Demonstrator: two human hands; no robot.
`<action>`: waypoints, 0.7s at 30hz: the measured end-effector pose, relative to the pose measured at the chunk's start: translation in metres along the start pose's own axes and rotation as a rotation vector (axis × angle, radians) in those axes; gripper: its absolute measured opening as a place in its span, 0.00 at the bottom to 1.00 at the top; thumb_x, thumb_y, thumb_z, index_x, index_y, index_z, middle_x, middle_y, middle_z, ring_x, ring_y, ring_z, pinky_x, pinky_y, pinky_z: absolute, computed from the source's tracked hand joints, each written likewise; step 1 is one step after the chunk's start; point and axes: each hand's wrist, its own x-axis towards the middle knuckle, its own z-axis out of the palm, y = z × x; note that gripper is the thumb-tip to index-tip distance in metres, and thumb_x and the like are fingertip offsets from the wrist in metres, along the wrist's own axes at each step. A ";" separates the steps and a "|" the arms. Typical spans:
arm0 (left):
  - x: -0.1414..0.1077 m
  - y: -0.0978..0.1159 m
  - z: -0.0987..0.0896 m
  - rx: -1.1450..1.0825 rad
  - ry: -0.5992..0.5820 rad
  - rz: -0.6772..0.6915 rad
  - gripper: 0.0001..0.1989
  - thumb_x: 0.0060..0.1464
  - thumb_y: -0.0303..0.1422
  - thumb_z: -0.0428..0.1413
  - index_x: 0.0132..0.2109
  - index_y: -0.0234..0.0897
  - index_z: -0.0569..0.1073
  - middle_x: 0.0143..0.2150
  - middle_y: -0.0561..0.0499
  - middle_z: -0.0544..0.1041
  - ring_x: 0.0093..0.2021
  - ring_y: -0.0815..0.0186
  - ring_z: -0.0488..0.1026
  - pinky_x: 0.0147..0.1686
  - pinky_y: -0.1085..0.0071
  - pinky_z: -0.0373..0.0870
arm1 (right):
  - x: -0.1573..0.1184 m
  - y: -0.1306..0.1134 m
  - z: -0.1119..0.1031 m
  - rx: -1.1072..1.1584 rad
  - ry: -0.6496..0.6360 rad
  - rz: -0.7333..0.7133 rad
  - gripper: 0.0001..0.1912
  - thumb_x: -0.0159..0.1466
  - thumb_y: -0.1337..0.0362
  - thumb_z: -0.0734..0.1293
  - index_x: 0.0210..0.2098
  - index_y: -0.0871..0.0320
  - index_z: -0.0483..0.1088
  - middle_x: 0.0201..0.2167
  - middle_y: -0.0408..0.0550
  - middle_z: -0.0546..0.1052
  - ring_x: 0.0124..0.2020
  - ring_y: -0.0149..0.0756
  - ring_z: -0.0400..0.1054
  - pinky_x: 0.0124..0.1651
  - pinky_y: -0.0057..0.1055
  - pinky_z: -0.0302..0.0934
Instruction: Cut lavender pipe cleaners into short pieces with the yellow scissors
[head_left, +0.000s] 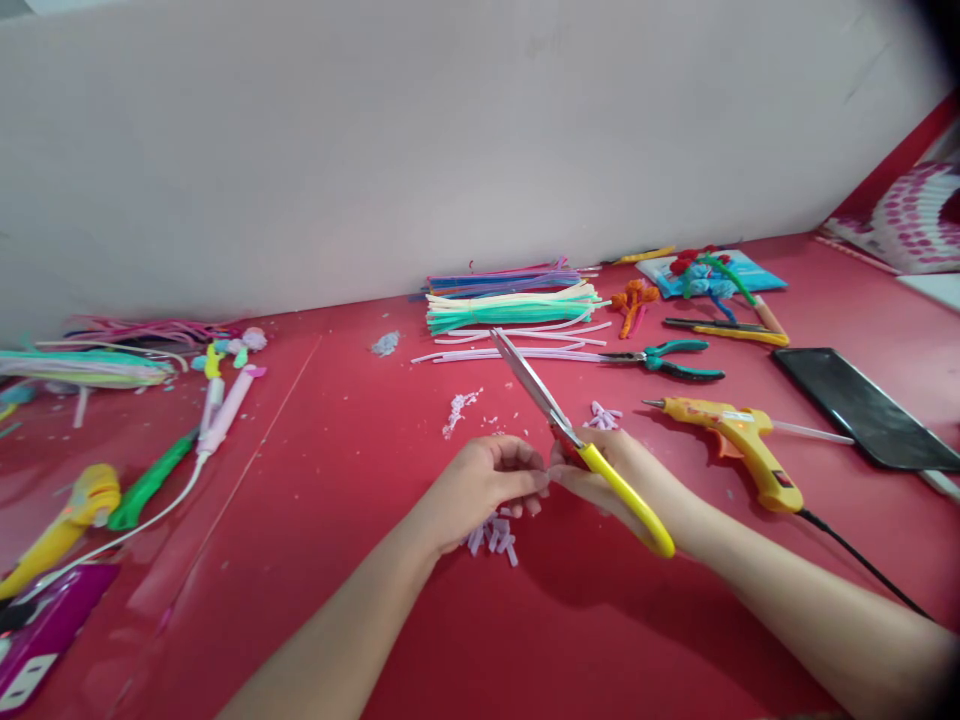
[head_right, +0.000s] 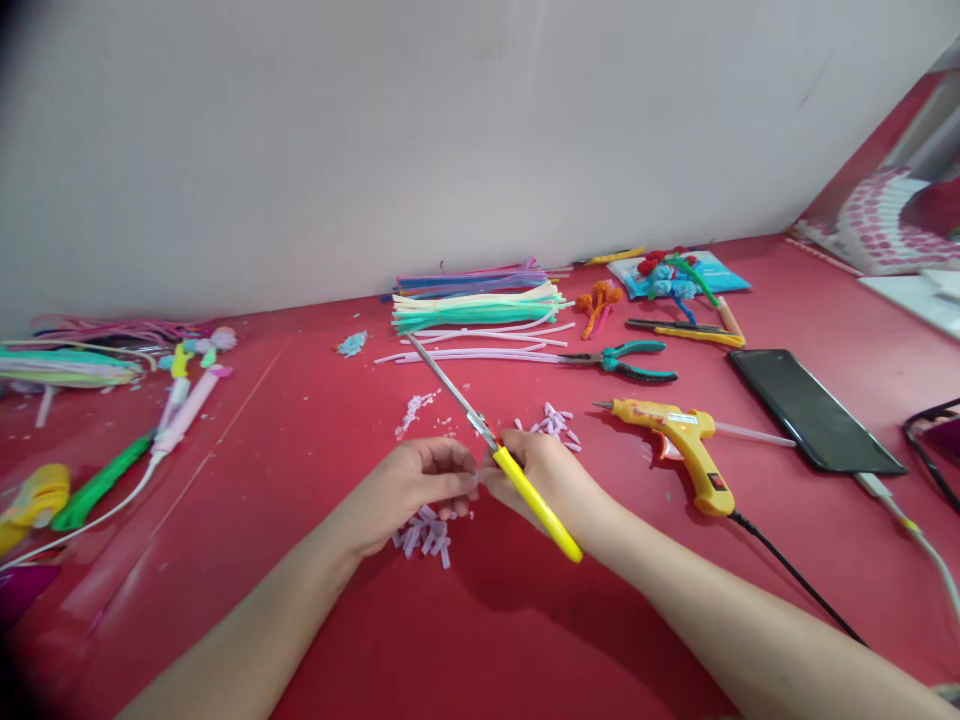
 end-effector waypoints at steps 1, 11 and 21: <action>0.000 -0.001 0.001 -0.003 0.009 0.000 0.08 0.43 0.34 0.54 0.30 0.33 0.68 0.26 0.48 0.70 0.24 0.70 0.67 0.26 0.73 0.63 | 0.000 0.002 0.001 -0.004 0.010 0.005 0.04 0.50 0.65 0.58 0.23 0.59 0.62 0.16 0.38 0.61 0.18 0.24 0.55 0.20 0.20 0.49; -0.001 -0.004 0.013 0.182 0.145 0.102 0.09 0.46 0.37 0.51 0.30 0.35 0.69 0.22 0.53 0.67 0.23 0.71 0.65 0.25 0.74 0.61 | 0.005 0.018 0.007 -0.112 0.115 -0.083 0.07 0.53 0.61 0.57 0.23 0.58 0.59 0.16 0.36 0.58 0.19 0.23 0.51 0.20 0.21 0.46; 0.003 0.001 0.001 0.016 0.409 0.305 0.06 0.48 0.34 0.50 0.29 0.35 0.67 0.22 0.55 0.66 0.23 0.73 0.64 0.28 0.75 0.61 | 0.005 0.019 0.005 -0.386 0.156 -0.074 0.12 0.51 0.53 0.60 0.23 0.56 0.57 0.17 0.38 0.62 0.18 0.25 0.54 0.21 0.22 0.45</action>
